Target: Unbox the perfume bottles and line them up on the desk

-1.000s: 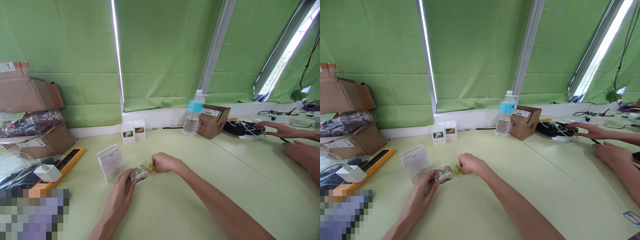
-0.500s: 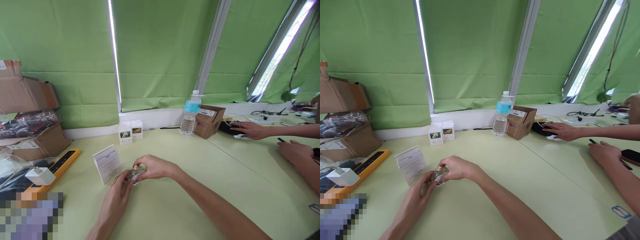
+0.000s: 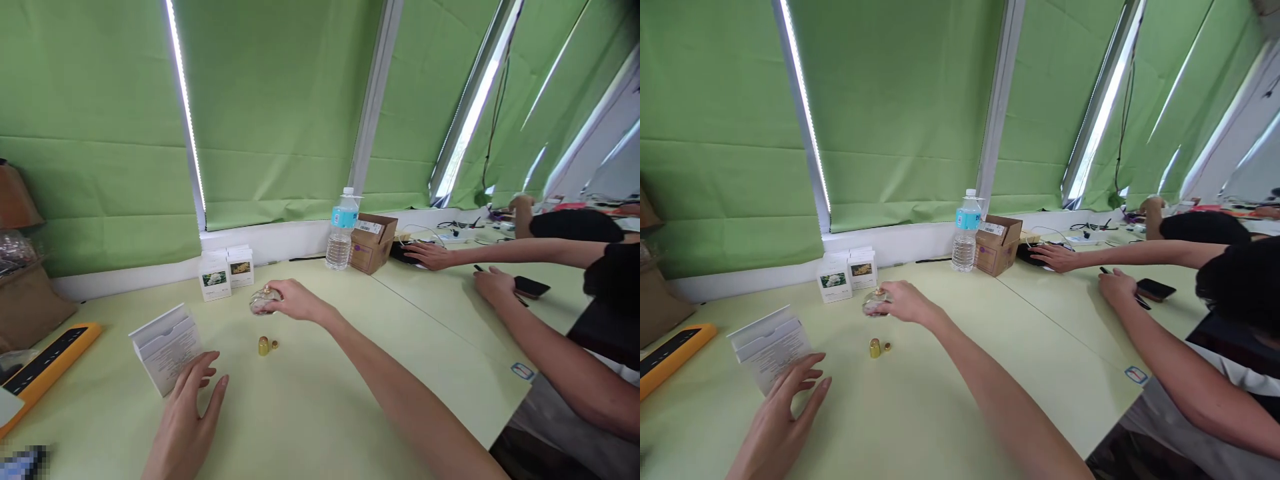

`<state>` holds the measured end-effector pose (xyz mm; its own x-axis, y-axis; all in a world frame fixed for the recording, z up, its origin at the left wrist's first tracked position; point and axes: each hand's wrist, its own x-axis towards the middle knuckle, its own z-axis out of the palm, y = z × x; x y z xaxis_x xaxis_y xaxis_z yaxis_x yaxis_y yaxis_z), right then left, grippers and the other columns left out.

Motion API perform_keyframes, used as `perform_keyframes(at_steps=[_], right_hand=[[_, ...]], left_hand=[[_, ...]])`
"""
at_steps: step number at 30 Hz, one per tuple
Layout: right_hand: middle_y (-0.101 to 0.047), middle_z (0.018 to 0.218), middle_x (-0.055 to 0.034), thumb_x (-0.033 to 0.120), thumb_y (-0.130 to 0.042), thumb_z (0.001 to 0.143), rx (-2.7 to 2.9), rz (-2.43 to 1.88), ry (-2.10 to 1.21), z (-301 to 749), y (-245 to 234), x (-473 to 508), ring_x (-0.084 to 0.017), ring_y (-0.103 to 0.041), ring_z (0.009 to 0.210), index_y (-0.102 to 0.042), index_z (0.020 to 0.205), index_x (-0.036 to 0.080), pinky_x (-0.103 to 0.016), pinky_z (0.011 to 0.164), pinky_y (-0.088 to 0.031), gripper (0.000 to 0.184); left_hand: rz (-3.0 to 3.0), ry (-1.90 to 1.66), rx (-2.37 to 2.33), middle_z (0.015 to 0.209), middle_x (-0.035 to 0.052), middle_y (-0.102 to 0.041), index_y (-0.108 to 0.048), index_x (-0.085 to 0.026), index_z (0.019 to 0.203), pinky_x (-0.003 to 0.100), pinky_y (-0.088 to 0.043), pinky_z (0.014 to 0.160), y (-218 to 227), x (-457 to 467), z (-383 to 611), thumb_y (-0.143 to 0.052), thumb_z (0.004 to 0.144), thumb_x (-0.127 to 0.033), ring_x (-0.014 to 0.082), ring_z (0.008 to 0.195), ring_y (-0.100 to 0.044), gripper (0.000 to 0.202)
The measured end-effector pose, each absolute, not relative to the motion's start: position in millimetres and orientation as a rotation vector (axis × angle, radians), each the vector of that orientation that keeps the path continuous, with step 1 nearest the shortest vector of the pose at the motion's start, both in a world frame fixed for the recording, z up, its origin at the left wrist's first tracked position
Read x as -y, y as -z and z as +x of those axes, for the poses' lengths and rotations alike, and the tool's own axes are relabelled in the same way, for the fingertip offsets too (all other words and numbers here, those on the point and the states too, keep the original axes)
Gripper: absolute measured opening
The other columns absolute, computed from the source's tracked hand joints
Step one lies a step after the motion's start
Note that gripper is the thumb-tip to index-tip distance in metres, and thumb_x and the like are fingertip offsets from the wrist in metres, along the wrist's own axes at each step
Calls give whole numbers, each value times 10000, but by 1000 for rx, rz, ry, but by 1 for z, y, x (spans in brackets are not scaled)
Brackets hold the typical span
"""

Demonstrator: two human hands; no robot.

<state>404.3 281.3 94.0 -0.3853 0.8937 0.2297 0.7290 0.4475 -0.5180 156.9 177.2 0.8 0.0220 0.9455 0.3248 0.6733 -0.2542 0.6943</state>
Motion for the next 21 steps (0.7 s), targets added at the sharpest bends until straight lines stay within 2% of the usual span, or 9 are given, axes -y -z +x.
perform_keyframes(at_steps=[3,5,10,15,21], right_hand=[[-510,640,32,415,-691,682,2188,-1466,-453,436,-88,-299,-110,-418,606,-568,681,167,-221,527,-248,276],[-490,621,39,422,-695,655,2173,-1505,-485,455,-83,-308,-105,-403,595,-555,645,163,-221,522,-240,294],[-471,610,50,485,-696,607,2146,-1536,-582,481,-71,-319,-99,-375,576,-540,644,169,-219,505,-230,355],[-472,608,52,474,-695,593,2098,-1540,-607,487,-60,-327,-98,-374,568,-532,630,171,-220,505,-230,346],[-575,674,23,433,-702,600,1994,-1521,-565,488,-46,-339,-134,-486,630,-596,701,170,-225,545,-322,301]], left_hand=[[2029,-1087,-1622,1285,27,-523,-521,-316,1172,388,-536,835,2,-178,157,-442,867,-520,208,989,-617,375],[2045,-1076,-1623,1290,27,-522,-527,-313,1170,391,-536,848,3,-179,157,-437,874,-506,208,996,-617,365],[2061,-1045,-1634,1296,22,-526,-544,-315,1168,384,-544,852,4,-178,159,-444,876,-488,207,1012,-621,353],[2078,-1017,-1641,1311,16,-525,-553,-320,1163,422,-521,921,7,-178,158,-445,874,-495,223,1077,-603,354],[2132,-966,-1597,1328,28,-509,-545,-301,1145,424,-490,971,9,-178,158,-413,902,-455,219,1182,-540,316]])
